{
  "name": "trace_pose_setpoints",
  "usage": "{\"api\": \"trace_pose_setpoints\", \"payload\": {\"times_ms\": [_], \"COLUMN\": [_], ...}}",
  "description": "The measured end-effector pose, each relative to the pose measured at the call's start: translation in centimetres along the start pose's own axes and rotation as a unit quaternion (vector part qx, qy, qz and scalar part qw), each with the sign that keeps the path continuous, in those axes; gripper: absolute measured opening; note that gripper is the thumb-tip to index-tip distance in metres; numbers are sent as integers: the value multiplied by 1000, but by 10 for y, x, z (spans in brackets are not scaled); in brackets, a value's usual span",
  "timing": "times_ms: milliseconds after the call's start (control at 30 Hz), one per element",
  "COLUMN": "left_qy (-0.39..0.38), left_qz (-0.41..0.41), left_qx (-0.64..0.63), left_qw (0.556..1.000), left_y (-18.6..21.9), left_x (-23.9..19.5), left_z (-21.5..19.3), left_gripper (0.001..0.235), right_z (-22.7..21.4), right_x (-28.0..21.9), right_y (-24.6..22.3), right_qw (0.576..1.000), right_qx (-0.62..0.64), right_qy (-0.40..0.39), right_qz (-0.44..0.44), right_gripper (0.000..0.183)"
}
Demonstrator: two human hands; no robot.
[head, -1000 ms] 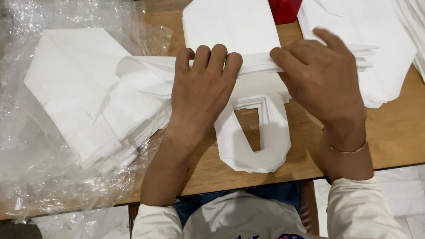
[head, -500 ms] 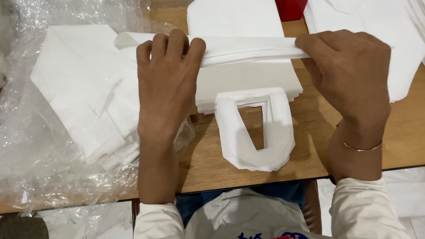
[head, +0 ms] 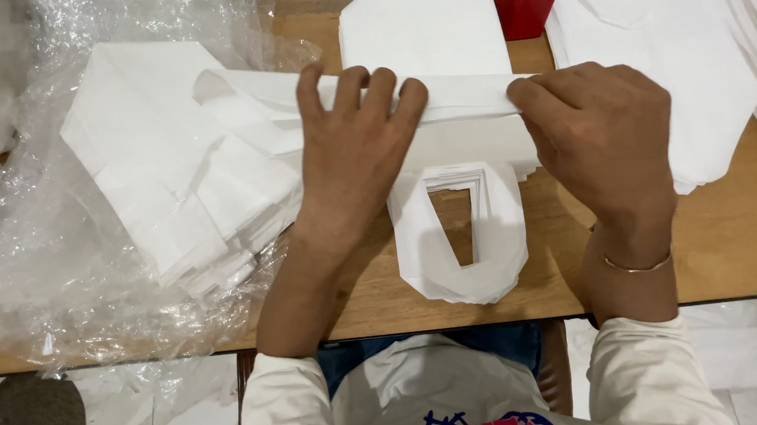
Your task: Folding and stacking white non-woven bags on a wooden table in a production environment.
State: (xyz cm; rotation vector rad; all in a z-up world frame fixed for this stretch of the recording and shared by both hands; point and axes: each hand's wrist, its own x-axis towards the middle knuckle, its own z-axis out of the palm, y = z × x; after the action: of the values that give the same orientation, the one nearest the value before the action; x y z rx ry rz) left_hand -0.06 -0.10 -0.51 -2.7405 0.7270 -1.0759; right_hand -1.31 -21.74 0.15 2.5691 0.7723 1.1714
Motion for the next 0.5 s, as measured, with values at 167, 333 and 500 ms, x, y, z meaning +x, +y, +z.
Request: {"api": "trace_pose_setpoints", "payload": {"times_ms": [167, 333, 500], "left_qy": [117, 66, -40], "left_qz": [26, 44, -11], "left_qx": [58, 23, 34], "left_qw": [991, 997, 999], "left_y": [3, -3, -36], "left_x": [3, -1, -20], "left_z": [-1, -3, -19], "left_gripper": [21, 23, 43], "right_z": [2, -3, -15], "right_x": [4, 16, 39], "right_y": [-11, -16, -8], "right_qw": [999, 984, 935], "right_qx": [-17, 33, 123], "right_qy": [-32, -171, -320], "right_qz": [-4, -43, -87], "right_gripper": [20, 36, 16]}}
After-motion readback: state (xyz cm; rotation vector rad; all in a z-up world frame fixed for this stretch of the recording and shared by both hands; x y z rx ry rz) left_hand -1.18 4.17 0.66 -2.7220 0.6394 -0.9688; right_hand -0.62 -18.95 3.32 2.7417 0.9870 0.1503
